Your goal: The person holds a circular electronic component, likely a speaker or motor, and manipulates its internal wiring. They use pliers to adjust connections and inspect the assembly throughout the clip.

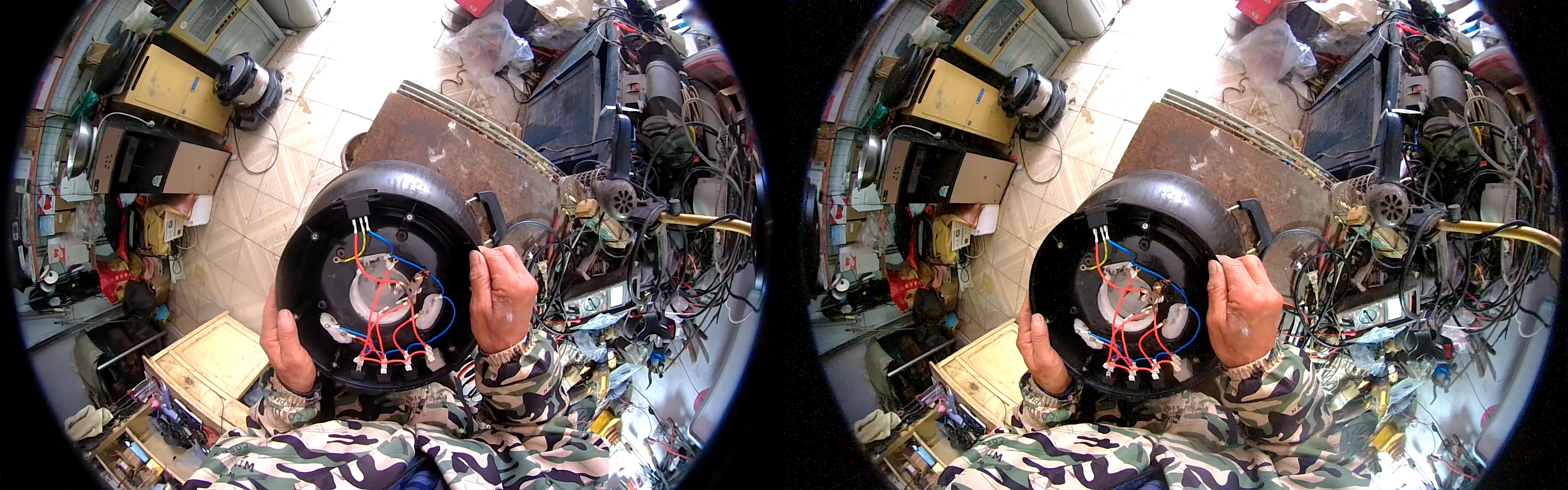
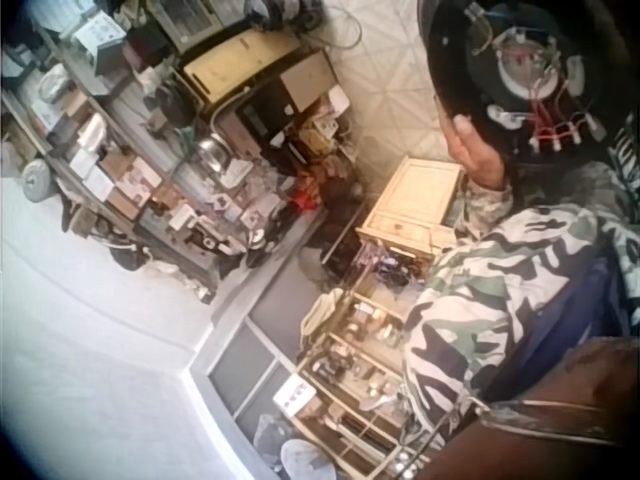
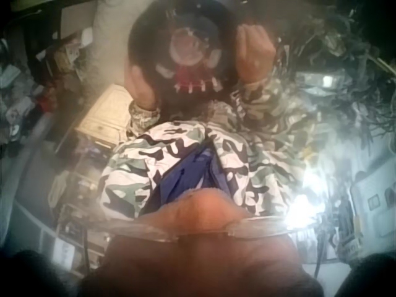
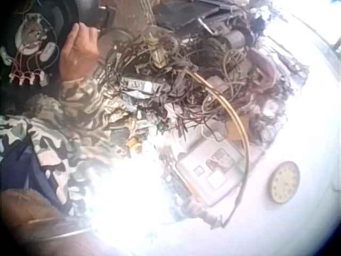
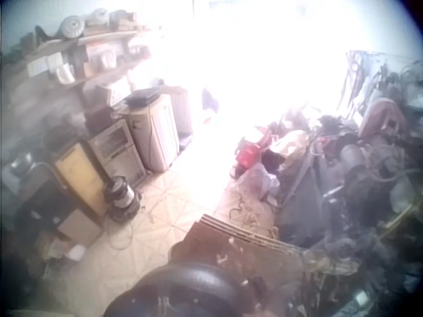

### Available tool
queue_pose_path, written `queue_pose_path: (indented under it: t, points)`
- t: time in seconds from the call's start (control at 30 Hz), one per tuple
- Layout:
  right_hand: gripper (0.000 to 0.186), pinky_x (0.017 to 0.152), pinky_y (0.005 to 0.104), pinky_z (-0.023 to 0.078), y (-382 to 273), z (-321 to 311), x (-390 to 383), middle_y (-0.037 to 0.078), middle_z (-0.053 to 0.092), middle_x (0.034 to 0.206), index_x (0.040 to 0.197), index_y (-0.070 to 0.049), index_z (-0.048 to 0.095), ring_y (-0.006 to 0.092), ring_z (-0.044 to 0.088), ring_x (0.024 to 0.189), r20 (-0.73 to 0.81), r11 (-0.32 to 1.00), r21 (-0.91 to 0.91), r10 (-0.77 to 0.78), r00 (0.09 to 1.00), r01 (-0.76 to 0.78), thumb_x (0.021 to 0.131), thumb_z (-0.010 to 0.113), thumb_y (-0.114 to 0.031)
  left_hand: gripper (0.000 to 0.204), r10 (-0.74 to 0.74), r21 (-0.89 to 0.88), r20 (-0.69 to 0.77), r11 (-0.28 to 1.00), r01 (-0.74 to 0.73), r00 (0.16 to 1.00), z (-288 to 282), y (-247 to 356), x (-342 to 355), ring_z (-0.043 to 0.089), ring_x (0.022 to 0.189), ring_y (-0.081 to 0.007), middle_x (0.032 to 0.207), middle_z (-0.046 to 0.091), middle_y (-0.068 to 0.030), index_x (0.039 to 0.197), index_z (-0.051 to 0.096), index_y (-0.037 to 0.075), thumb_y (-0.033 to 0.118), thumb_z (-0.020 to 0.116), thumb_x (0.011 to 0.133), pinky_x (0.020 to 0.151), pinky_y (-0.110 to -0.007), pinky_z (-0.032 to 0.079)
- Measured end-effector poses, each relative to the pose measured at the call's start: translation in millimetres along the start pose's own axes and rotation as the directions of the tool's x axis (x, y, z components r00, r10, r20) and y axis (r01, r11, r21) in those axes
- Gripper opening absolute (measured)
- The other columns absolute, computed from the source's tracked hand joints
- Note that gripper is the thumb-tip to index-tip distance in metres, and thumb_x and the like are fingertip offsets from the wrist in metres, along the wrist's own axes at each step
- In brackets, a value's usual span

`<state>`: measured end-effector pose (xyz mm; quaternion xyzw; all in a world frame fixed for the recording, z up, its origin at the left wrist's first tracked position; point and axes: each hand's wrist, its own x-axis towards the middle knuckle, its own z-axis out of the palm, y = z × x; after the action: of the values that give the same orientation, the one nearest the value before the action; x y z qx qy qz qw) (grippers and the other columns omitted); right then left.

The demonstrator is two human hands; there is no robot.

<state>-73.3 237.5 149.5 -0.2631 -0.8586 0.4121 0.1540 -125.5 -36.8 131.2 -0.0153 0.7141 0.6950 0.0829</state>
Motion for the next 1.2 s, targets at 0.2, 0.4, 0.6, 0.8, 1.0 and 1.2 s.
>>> queue_pose_path:
  t: [0.2, 0.4, 0.6, 0.8, 1.0, 1.2]
  points:
    - [0.011, 0.071, 0.0432, 0.054, -0.2, -1.2, 1.1, 0.020, 0.067, 0.092, 0.107, 0.003, 0.073, 0.0405, 0.069, 0.080, 0.013, 1.000, -0.004, 0.002, 1.000, -0.002, 0.101, 0.069, -0.006, 0.056, 0.005, 0.024, 0.038, 1.000, -0.006, 0.999, -4.8, -1.4, -0.6, 0.056, 0.140, -0.0287, 0.153, 0.057, -0.0220, 0.158, 0.043, -0.010, 0.023, 0.044, 0.113, 0.121, -0.040, 0.040]
    - [0.011, 0.070, 0.0437, 0.053, -0.9, -0.8, 5.2, 0.020, 0.067, 0.091, 0.106, 0.003, 0.073, 0.0413, 0.068, 0.079, 0.027, 1.000, -0.025, 0.004, 1.000, -0.003, 0.101, 0.069, -0.006, 0.057, 0.005, 0.070, 0.033, 0.998, -0.008, 0.999, -5.0, 1.5, -1.5, 0.056, 0.139, -0.0275, 0.153, 0.058, -0.0212, 0.158, 0.042, -0.010, 0.025, 0.045, 0.114, 0.121, -0.039, 0.039]
    - [0.011, 0.070, 0.0432, 0.053, 2.5, 0.1, 3.3, 0.020, 0.066, 0.090, 0.106, 0.003, 0.073, 0.0410, 0.067, 0.078, 0.030, 1.000, -0.021, 0.023, 0.999, -0.022, 0.101, 0.069, -0.006, 0.054, 0.028, 0.097, -0.034, 0.995, -0.025, 0.999, -5.1, -4.6, -2.4, 0.058, 0.137, -0.0267, 0.150, 0.061, -0.0200, 0.154, 0.050, -0.010, 0.022, 0.048, 0.110, 0.121, -0.038, 0.040]
    - [0.011, 0.069, 0.0414, 0.052, 2.1, -0.7, 3.5, 0.020, 0.066, 0.088, 0.105, 0.004, 0.074, 0.0379, 0.067, 0.076, 0.028, 0.999, 0.014, 0.031, 0.999, -0.031, 0.101, 0.070, -0.006, 0.054, -0.020, 0.058, -0.035, 0.998, 0.022, 0.999, -8.0, -7.1, -2.9, 0.060, 0.135, -0.0267, 0.149, 0.062, -0.0203, 0.155, 0.048, -0.009, 0.021, 0.047, 0.111, 0.119, -0.038, 0.043]
    - [0.011, 0.069, 0.0411, 0.053, 4.4, 0.4, 7.8, 0.020, 0.067, 0.088, 0.104, 0.004, 0.074, 0.0382, 0.067, 0.075, 0.032, 0.999, 0.032, 0.011, 0.999, -0.012, 0.101, 0.070, -0.007, 0.053, -0.035, -0.048, -0.035, 0.998, 0.033, 0.999, -7.3, -10.6, -4.8, 0.062, 0.134, -0.0281, 0.149, 0.062, -0.0213, 0.155, 0.047, -0.009, 0.020, 0.047, 0.111, 0.117, -0.039, 0.045]
    - [0.011, 0.069, 0.0421, 0.053, 4.0, 1.5, 9.6, 0.020, 0.067, 0.088, 0.103, 0.003, 0.074, 0.0397, 0.068, 0.077, 0.025, 0.999, 0.040, -0.007, 1.000, 0.006, 0.101, 0.070, -0.007, 0.053, -0.034, -0.047, -0.017, 0.998, 0.033, 0.999, -9.1, -10.6, -5.9, 0.061, 0.134, -0.0284, 0.149, 0.061, -0.0217, 0.155, 0.047, -0.009, 0.019, 0.046, 0.111, 0.117, -0.039, 0.045]
